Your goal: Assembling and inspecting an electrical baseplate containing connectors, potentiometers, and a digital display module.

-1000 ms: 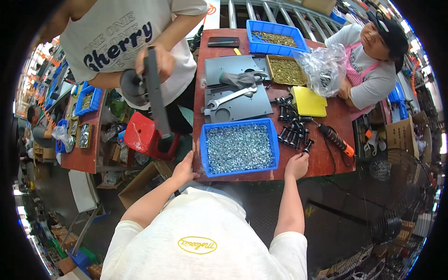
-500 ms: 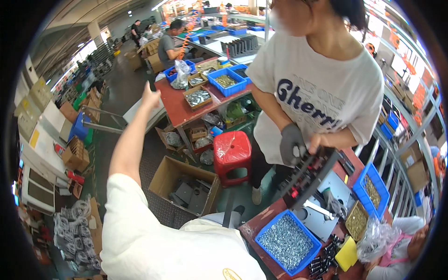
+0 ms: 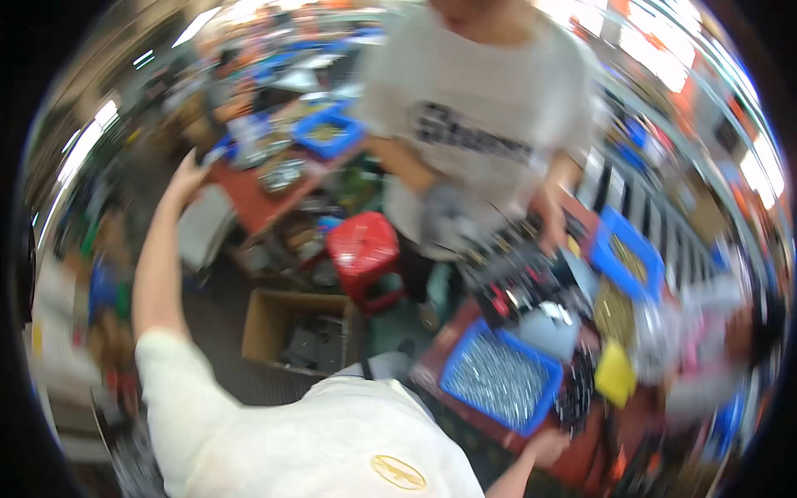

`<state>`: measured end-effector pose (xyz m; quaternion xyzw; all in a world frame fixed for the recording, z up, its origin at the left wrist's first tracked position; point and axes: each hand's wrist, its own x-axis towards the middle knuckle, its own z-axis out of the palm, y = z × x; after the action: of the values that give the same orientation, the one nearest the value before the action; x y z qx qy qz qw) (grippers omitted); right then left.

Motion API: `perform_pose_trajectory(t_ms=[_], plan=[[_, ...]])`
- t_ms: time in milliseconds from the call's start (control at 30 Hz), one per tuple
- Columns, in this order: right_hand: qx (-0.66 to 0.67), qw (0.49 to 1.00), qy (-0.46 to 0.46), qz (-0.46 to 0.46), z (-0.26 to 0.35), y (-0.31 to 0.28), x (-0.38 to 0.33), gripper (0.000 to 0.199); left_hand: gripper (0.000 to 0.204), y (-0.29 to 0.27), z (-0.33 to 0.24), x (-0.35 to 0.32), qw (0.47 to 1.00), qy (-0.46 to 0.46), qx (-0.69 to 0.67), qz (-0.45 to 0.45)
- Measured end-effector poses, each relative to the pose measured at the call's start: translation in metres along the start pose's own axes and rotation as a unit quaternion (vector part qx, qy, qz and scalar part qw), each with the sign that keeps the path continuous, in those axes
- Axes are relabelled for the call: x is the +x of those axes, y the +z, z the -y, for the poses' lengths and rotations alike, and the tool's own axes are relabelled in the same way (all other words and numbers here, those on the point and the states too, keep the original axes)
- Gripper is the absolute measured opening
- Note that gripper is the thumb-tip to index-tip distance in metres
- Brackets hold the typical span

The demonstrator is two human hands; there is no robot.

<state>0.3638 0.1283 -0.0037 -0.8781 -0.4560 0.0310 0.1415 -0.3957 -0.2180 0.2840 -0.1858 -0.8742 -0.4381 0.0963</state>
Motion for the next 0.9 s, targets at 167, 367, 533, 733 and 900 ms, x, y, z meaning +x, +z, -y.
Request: perform_pose_trajectory(t_ms=[167,367,533,733,900], plan=[[0.051,0.997,-0.051,-0.040,0.002,0.037,0.016,0.026,0.052,0.065,0.094,-0.111,0.916,-0.222,0.139,0.305],[0.037,0.989,-0.093,-0.109,-0.012,0.048,0.024,0.016,0.066,0.164,0.123,-0.279,0.768,-0.332,0.148,0.528],[0.029,0.987,-0.102,-0.124,-0.019,0.051,0.024,0.014,0.065,0.180,0.126,-0.345,0.750,-0.281,0.200,0.565],[0.038,0.986,-0.103,-0.129,-0.019,0.057,0.024,0.014,0.060,0.201,0.153,-0.343,0.756,-0.084,0.249,0.600],[0.029,0.986,-0.100,-0.134,-0.015,0.055,0.023,0.013,0.055,0.230,0.086,-0.347,0.789,-0.034,0.170,0.590]])
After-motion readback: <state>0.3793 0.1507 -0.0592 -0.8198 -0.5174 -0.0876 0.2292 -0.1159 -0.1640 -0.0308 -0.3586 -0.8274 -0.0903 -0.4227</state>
